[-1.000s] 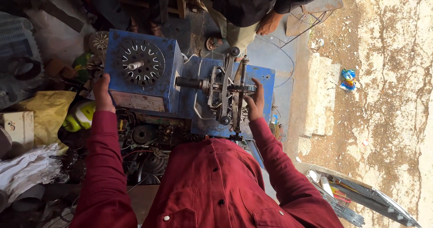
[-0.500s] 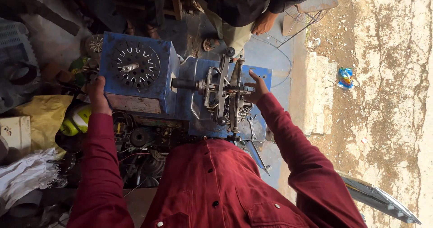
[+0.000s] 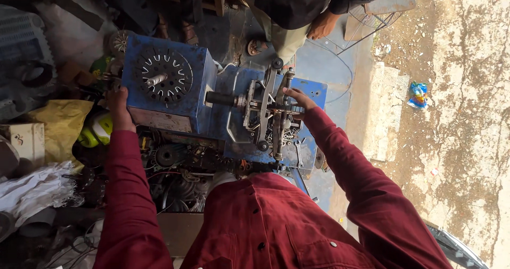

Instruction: The person operates a winding machine by hand, positioning a fan stator onto the spindle and securing it. They guide copper wire through the machine and onto the stator slots, rotating the assembly to wind each coil before removing the finished stator.

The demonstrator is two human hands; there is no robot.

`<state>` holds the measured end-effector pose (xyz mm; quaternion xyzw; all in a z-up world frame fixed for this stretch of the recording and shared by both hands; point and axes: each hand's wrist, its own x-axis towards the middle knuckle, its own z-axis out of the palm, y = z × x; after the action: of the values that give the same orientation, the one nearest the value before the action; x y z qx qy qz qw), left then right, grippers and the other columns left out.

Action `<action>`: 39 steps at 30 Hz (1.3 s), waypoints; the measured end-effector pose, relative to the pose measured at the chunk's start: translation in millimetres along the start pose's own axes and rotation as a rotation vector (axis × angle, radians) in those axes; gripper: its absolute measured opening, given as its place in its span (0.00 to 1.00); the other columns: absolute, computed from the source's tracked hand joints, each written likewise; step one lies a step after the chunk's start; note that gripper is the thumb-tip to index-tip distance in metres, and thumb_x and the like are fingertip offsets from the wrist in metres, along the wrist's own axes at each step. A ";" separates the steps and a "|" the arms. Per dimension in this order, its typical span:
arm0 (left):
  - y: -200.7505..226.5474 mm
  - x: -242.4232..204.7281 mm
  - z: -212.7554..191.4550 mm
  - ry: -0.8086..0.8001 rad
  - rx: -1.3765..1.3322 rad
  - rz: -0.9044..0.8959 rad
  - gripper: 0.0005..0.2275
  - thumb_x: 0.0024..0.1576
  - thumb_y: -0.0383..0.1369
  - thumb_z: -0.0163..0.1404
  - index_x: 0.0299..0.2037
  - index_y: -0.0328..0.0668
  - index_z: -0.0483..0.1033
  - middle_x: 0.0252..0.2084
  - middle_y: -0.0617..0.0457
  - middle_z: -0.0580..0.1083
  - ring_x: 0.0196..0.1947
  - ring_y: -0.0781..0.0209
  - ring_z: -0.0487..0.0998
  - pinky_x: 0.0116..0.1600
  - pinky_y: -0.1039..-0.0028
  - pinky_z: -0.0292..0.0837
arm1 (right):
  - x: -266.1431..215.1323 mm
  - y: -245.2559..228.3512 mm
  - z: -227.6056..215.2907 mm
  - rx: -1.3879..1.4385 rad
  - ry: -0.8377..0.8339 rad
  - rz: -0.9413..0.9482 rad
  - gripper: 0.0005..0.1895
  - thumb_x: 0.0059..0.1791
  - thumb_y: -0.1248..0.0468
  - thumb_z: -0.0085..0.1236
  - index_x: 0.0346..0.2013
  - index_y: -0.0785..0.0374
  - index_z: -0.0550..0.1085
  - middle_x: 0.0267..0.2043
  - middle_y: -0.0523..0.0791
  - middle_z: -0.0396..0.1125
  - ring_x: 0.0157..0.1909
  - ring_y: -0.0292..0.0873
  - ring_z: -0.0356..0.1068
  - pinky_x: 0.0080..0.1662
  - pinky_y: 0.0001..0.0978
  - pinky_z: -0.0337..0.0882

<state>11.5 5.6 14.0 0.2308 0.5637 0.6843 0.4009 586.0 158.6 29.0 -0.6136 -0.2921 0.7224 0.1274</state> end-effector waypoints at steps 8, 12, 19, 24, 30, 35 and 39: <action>-1.0 -0.3 1.0 0.056 -0.019 -0.101 0.17 0.58 0.44 0.60 0.50 0.44 0.75 0.50 0.57 0.74 0.51 0.64 0.74 0.58 0.69 0.70 | 23.1 17.8 -6.5 0.096 -0.005 -0.066 0.50 0.38 0.36 0.72 0.68 0.53 0.66 0.67 0.60 0.62 0.58 0.57 0.66 0.49 0.52 0.66; 0.2 -1.3 -4.0 0.014 -0.065 -0.132 0.17 0.59 0.44 0.59 0.49 0.42 0.75 0.48 0.56 0.74 0.48 0.63 0.75 0.56 0.68 0.72 | 7.5 11.2 -3.1 -0.037 0.082 0.032 0.51 0.35 0.33 0.64 0.68 0.47 0.63 0.71 0.53 0.57 0.63 0.60 0.64 0.51 0.64 0.68; -7.0 4.4 -8.0 0.034 -0.008 -0.066 0.16 0.60 0.44 0.60 0.49 0.42 0.74 0.49 0.57 0.73 0.50 0.64 0.73 0.59 0.69 0.70 | -12.1 -4.5 7.8 -0.036 0.086 0.061 0.54 0.34 0.33 0.64 0.70 0.45 0.60 0.72 0.50 0.53 0.67 0.63 0.61 0.57 0.73 0.64; -1.9 3.0 -4.0 0.037 -0.016 -0.097 0.17 0.58 0.44 0.60 0.49 0.44 0.75 0.49 0.57 0.74 0.49 0.64 0.74 0.58 0.69 0.70 | -13.0 -2.9 6.3 -0.034 0.088 0.082 0.52 0.34 0.33 0.64 0.69 0.44 0.62 0.71 0.52 0.56 0.66 0.63 0.63 0.57 0.71 0.64; -3.1 3.2 -4.6 0.027 -0.034 -0.051 0.17 0.60 0.44 0.62 0.47 0.43 0.72 0.48 0.57 0.72 0.51 0.64 0.73 0.60 0.68 0.69 | -4.6 -1.8 5.4 -0.022 0.066 0.096 0.51 0.34 0.33 0.64 0.69 0.41 0.63 0.71 0.52 0.56 0.66 0.62 0.61 0.58 0.70 0.63; 9.0 -4.0 3.4 -0.058 -0.017 -0.023 0.18 0.59 0.45 0.60 0.51 0.43 0.75 0.50 0.59 0.72 0.51 0.66 0.72 0.60 0.70 0.68 | -3.0 1.9 3.2 0.002 0.078 0.083 0.51 0.34 0.34 0.65 0.69 0.42 0.62 0.73 0.51 0.51 0.70 0.61 0.55 0.57 0.70 0.64; 10.2 -0.3 3.0 -0.058 -0.005 -0.012 0.21 0.61 0.45 0.60 0.56 0.40 0.73 0.54 0.57 0.71 0.55 0.64 0.71 0.64 0.69 0.66 | -5.7 3.5 3.5 0.013 0.050 0.059 0.51 0.34 0.34 0.65 0.69 0.42 0.62 0.73 0.49 0.53 0.71 0.58 0.54 0.56 0.69 0.65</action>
<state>11.0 6.7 24.6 0.2460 0.5515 0.6763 0.4218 584.6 151.8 31.9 -0.6390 -0.2659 0.7122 0.1172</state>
